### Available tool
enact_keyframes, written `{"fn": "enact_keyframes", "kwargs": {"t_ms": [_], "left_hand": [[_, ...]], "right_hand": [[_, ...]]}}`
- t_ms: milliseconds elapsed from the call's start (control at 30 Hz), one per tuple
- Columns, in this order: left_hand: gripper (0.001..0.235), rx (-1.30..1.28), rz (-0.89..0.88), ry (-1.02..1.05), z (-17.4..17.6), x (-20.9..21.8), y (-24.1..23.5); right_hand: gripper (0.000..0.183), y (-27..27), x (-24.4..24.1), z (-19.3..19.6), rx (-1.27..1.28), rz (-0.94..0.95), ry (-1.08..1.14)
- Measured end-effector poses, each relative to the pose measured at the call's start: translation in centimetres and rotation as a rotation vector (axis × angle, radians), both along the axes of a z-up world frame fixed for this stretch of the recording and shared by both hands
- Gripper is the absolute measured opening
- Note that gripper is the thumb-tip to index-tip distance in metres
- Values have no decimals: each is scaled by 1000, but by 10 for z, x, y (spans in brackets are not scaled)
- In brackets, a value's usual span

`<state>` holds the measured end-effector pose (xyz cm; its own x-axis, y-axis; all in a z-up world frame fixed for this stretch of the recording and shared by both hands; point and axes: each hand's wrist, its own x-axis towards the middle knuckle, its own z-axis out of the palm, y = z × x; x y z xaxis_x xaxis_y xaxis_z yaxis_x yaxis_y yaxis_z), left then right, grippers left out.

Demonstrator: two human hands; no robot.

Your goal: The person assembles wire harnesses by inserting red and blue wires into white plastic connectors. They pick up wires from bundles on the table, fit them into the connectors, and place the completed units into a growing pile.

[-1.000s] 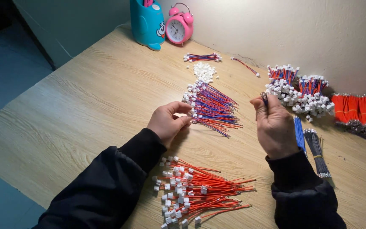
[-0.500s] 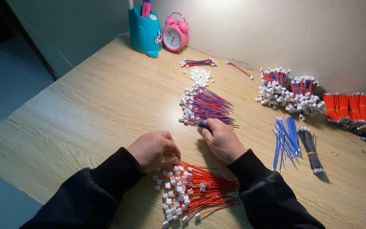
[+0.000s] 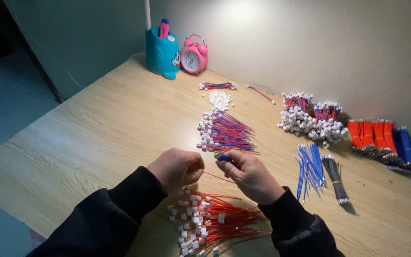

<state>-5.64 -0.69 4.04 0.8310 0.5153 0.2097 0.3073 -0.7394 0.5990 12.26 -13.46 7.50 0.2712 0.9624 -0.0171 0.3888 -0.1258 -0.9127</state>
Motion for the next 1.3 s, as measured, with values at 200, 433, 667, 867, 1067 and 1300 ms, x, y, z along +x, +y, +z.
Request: {"fn": "enact_keyframes", "kwargs": {"t_ms": [200,433,667,867,1067,1300], "left_hand": [[6,-789,-92,-372,17,30,5],[12,-1042,-31,-325,5,38,0],[10,-1062,-36,-427,-11,42,0],[10,-1131,-54,-500,-16,43,3],[15,-1296,55,-501,-16,42,4],[17,-1400,64,-529,-27,46,4]], "right_hand": [[26,-7,7,6,26,12,87],[20,1,14,0,22,28,-74],[17,3,12,-5,45,6,-133],[22,11,16,-21,143,-20,-4],[29,9,16,-11,159,-72,-216],[11,11,13,-6,44,-217,-141]]}}
